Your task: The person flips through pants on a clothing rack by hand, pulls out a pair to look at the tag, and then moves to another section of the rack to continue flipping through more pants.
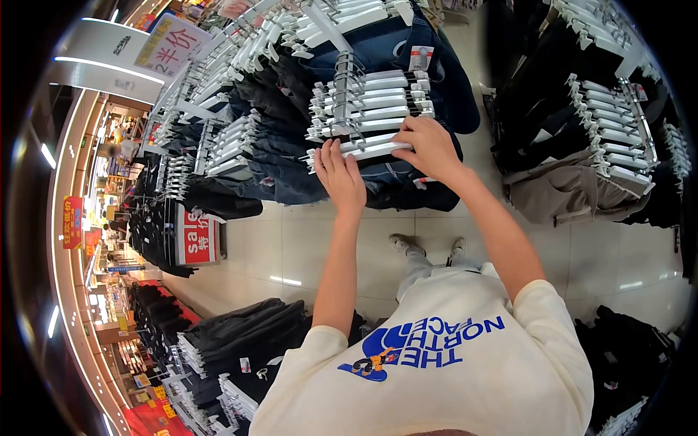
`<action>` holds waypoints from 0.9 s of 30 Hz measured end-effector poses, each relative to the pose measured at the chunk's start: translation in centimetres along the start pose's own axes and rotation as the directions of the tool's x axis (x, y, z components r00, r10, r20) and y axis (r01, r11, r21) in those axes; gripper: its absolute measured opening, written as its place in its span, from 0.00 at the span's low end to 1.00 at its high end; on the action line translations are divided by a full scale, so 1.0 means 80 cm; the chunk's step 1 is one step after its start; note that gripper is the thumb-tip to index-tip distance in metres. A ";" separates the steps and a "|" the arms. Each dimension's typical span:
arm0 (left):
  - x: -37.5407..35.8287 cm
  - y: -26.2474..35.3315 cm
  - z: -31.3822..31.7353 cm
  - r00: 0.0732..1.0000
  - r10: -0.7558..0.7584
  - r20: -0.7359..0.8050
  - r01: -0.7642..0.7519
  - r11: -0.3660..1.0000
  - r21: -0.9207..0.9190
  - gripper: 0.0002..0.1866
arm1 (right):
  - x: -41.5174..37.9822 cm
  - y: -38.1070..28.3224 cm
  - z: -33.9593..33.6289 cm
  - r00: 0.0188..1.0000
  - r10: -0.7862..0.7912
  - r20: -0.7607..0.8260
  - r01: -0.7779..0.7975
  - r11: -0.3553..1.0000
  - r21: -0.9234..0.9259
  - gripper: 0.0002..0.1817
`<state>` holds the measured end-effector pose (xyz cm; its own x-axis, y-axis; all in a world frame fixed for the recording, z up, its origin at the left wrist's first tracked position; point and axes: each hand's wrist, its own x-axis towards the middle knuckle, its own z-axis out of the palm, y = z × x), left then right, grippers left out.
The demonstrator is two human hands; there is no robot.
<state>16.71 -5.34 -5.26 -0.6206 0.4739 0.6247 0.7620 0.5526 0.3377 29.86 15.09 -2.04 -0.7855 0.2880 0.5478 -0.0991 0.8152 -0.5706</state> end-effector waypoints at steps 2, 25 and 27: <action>0.001 0.000 -0.001 1.000 0.007 -0.007 -0.007 1.000 -0.006 0.23 | -0.001 -0.001 0.000 1.000 0.013 0.009 -0.013 1.000 0.009 0.11; -0.016 -0.003 -0.015 0.999 0.033 -0.003 -0.033 0.998 -0.056 0.26 | -0.032 0.004 0.015 0.980 -0.055 -0.193 0.073 0.994 0.087 0.16; -0.017 -0.002 -0.017 0.998 0.055 -0.014 -0.055 0.997 -0.046 0.27 | -0.038 0.006 0.016 0.979 -0.045 -0.201 0.068 0.992 0.110 0.16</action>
<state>17.67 -6.97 -5.21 -0.5754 0.4938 0.6520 0.8027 0.4935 0.3347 31.46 13.98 -4.76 -0.6414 0.3462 0.6846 -0.2189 0.7727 -0.5959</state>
